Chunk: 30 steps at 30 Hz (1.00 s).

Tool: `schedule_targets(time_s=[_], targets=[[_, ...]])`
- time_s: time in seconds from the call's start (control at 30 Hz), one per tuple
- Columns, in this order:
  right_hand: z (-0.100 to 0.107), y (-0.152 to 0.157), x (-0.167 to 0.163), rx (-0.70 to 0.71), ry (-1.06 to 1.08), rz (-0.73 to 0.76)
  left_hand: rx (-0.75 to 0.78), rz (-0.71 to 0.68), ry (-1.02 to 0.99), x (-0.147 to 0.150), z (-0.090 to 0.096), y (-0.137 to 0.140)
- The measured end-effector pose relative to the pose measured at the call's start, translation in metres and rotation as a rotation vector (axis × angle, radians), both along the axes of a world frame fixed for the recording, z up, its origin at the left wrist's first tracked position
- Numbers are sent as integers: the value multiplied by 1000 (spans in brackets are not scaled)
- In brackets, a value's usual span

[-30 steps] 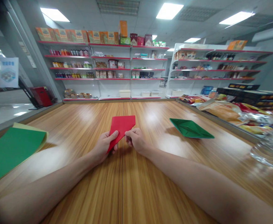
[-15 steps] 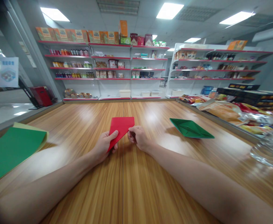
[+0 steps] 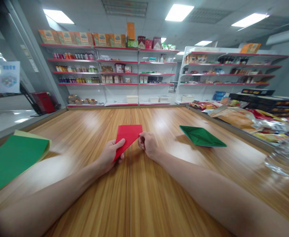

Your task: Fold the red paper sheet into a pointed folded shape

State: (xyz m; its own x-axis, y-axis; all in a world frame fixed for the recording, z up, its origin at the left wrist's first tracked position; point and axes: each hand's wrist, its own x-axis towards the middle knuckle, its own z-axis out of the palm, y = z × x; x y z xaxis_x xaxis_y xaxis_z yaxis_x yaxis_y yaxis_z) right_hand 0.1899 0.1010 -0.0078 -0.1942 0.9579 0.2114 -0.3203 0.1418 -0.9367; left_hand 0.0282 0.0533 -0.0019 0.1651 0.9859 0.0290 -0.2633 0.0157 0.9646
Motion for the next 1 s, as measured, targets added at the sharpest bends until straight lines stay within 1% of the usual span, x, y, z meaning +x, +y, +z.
schedule_targets(time_s=[0.2, 0.4, 0.6, 0.8, 1.0], targets=[[1, -2, -1, -5, 11, -1, -22, 41, -50, 1, 2, -1], [1, -2, -1, 7, -9, -61, -55, 19, -92, 0, 2, -3], [2, -5, -2, 29, -40, -123, 0, 144, -194, 3, -1, 3], [5, -7, -3, -11, -37, -124, 19, 145, -187, 3, -3, 3], [4, -5, -3, -13, -31, -136, 24, 136, -168, 2, -3, 3]])
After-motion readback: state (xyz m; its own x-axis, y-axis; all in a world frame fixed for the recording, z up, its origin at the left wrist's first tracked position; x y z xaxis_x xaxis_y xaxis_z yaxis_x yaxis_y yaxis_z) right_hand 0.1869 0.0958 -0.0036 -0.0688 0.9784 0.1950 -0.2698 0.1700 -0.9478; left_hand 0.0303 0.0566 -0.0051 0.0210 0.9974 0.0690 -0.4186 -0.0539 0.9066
